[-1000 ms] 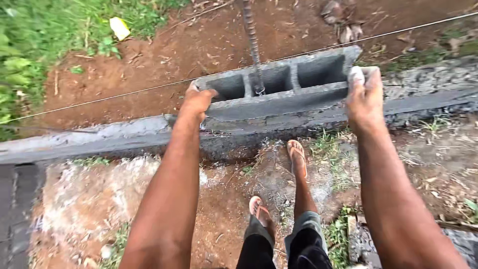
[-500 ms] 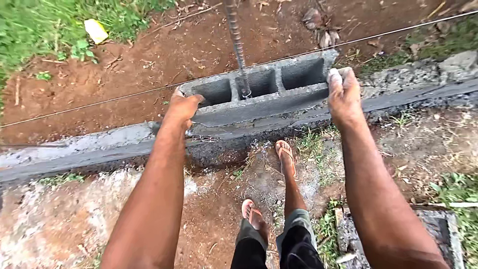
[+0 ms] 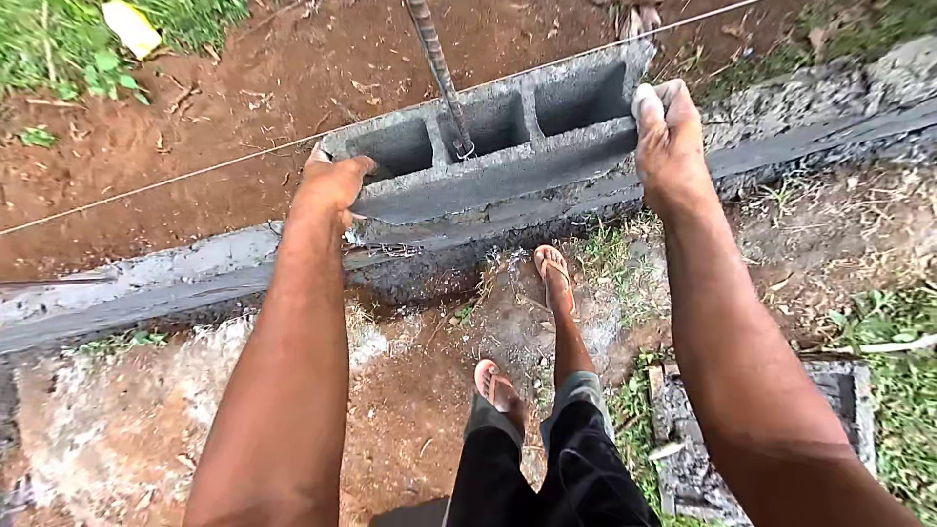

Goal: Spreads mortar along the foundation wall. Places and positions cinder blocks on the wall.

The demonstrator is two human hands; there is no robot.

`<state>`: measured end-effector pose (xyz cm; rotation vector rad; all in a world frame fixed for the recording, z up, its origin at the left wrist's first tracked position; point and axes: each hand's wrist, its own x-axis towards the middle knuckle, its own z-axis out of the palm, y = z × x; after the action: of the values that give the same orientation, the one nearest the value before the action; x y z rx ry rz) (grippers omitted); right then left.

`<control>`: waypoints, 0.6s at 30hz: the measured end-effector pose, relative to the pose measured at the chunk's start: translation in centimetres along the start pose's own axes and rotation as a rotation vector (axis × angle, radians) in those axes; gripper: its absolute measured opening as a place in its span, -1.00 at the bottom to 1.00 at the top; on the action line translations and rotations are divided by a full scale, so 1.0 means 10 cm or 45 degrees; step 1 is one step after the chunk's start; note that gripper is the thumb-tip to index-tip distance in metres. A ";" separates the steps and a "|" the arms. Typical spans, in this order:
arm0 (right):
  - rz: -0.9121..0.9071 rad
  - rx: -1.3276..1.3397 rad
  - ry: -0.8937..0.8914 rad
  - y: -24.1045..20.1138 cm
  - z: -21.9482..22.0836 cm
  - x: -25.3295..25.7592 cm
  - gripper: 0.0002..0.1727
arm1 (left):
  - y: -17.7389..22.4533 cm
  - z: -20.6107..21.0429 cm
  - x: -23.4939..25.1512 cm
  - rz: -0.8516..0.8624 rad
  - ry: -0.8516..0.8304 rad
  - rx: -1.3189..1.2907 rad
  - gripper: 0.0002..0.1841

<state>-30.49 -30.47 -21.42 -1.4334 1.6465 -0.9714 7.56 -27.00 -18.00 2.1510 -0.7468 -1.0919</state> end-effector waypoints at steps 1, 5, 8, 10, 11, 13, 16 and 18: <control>-0.007 0.004 0.009 0.00 0.00 0.01 -0.61 | 0.01 0.01 0.00 -0.003 0.006 -0.002 -0.30; -0.017 0.036 -0.006 0.00 -0.01 0.03 -0.63 | 0.02 0.02 -0.01 -0.025 0.017 -0.016 -0.30; -0.036 0.061 -0.008 0.01 0.01 0.04 -0.65 | 0.00 0.00 0.05 0.020 0.012 -0.047 -0.31; -0.044 0.066 -0.008 0.01 0.01 0.05 -0.65 | -0.01 0.00 0.09 0.053 0.014 -0.049 -0.34; -0.048 0.069 -0.010 0.01 0.01 0.05 -0.66 | -0.01 0.01 0.10 0.067 0.017 -0.048 -0.36; -0.051 0.073 -0.009 0.01 0.01 0.04 -0.66 | 0.00 0.00 0.10 0.084 0.011 -0.032 -0.39; -0.054 0.078 -0.005 0.02 0.01 0.06 -0.66 | 0.02 0.01 0.12 0.101 0.002 -0.020 -0.40; -0.066 0.072 -0.006 0.01 0.00 0.06 -0.67 | 0.02 0.02 0.13 0.111 0.003 -0.025 -0.40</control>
<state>-30.58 -31.06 -21.60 -1.4458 1.5731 -1.0341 8.05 -28.12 -18.62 2.0830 -0.8170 -1.0469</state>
